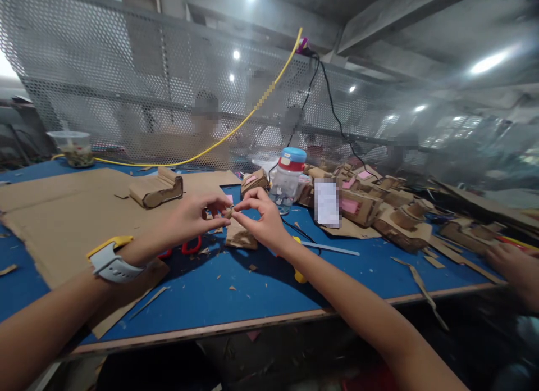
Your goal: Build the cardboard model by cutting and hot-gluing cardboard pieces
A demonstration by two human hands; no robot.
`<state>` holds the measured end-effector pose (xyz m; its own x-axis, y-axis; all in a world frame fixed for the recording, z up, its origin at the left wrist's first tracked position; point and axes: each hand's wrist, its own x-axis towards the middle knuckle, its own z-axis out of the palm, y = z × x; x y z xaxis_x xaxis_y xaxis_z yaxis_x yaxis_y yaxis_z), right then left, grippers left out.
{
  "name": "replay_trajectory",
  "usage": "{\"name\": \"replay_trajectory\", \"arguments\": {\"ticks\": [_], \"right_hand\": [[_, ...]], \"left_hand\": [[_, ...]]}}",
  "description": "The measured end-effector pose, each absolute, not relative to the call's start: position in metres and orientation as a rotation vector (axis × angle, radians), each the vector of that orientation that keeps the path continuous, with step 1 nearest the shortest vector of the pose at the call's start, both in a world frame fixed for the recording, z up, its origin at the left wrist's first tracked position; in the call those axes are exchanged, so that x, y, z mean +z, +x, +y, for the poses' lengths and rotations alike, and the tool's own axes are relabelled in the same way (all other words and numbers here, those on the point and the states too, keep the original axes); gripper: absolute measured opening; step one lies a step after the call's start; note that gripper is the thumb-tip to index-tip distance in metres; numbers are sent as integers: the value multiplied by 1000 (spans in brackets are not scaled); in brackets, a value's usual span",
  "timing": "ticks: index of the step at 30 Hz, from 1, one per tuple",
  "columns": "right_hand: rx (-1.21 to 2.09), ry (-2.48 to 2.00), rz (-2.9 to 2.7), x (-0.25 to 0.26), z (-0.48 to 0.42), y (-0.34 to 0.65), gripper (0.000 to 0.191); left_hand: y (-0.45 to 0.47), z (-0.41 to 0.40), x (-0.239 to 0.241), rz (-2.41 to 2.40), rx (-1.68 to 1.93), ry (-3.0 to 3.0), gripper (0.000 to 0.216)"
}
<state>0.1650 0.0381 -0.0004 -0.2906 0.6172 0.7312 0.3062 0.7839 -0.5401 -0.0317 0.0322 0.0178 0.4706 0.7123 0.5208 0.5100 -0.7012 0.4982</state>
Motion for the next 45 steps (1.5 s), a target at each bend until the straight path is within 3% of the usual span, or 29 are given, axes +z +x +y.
{"name": "replay_trajectory", "arguments": {"ticks": [16, 45], "right_hand": [[382, -749, -1920, -5, 39, 162, 11], [243, -694, -1973, -3, 33, 163, 15]], "left_hand": [[-27, 26, 20, 1064, 1040, 2484, 16], [-27, 30, 17, 1142, 1060, 2402, 26]]}}
